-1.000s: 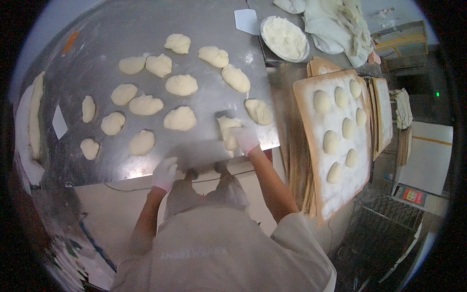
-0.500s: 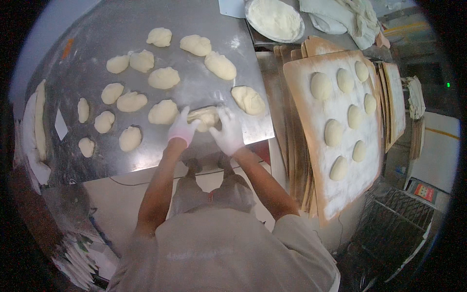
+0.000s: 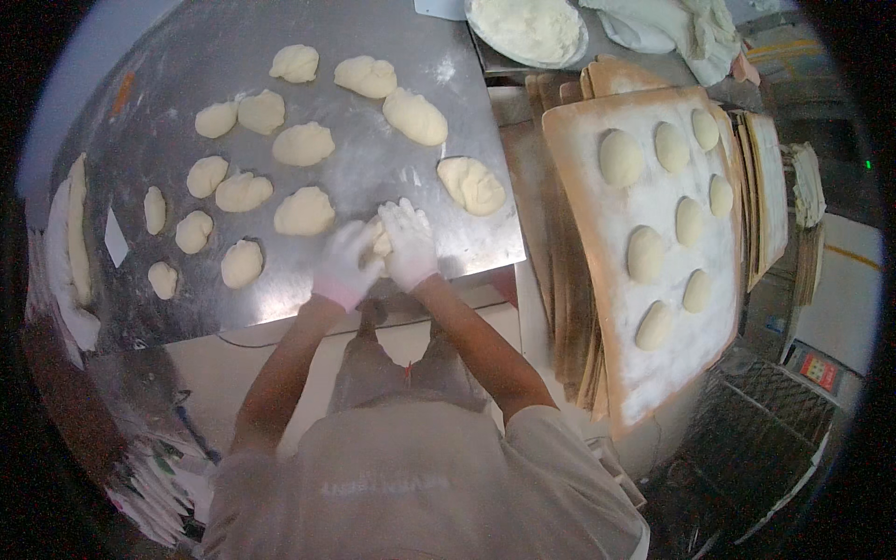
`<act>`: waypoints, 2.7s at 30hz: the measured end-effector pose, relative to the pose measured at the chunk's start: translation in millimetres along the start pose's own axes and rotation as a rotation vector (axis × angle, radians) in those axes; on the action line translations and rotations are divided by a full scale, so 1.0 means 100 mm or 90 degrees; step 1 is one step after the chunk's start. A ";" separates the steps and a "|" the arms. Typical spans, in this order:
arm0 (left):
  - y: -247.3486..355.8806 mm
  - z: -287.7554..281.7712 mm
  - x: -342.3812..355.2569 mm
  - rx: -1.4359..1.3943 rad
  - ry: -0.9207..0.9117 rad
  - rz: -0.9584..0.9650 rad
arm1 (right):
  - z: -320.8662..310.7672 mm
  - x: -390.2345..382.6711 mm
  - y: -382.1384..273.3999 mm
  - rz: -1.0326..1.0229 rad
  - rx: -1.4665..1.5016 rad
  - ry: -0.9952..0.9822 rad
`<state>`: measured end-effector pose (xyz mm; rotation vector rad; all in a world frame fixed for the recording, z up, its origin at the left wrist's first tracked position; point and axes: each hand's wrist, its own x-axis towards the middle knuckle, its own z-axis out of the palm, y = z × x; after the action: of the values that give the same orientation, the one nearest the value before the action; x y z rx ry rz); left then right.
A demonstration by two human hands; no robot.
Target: The person shapes portions of dough into round balls by hand on a floured surface and places them onto a wooden board. The person then pulls a large white cloth over a stack of dough-filled boards.
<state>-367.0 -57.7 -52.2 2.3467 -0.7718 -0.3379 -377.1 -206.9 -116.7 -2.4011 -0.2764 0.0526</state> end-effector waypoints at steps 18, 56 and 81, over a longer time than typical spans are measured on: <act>0.17 0.11 -0.18 -0.143 0.077 -0.383 | -0.02 -0.05 0.02 0.034 0.169 -0.075; 0.02 0.45 -0.18 -0.221 0.226 -0.524 | -0.14 0.07 0.06 -0.046 0.295 -0.122; 0.15 0.49 -0.05 -0.246 0.270 -0.316 | -0.23 0.12 0.26 -0.090 -0.002 -0.042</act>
<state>-397.8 -88.4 -79.6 2.1014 0.0826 -0.1625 -357.4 -238.6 -116.3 -2.3790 -0.4764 0.0659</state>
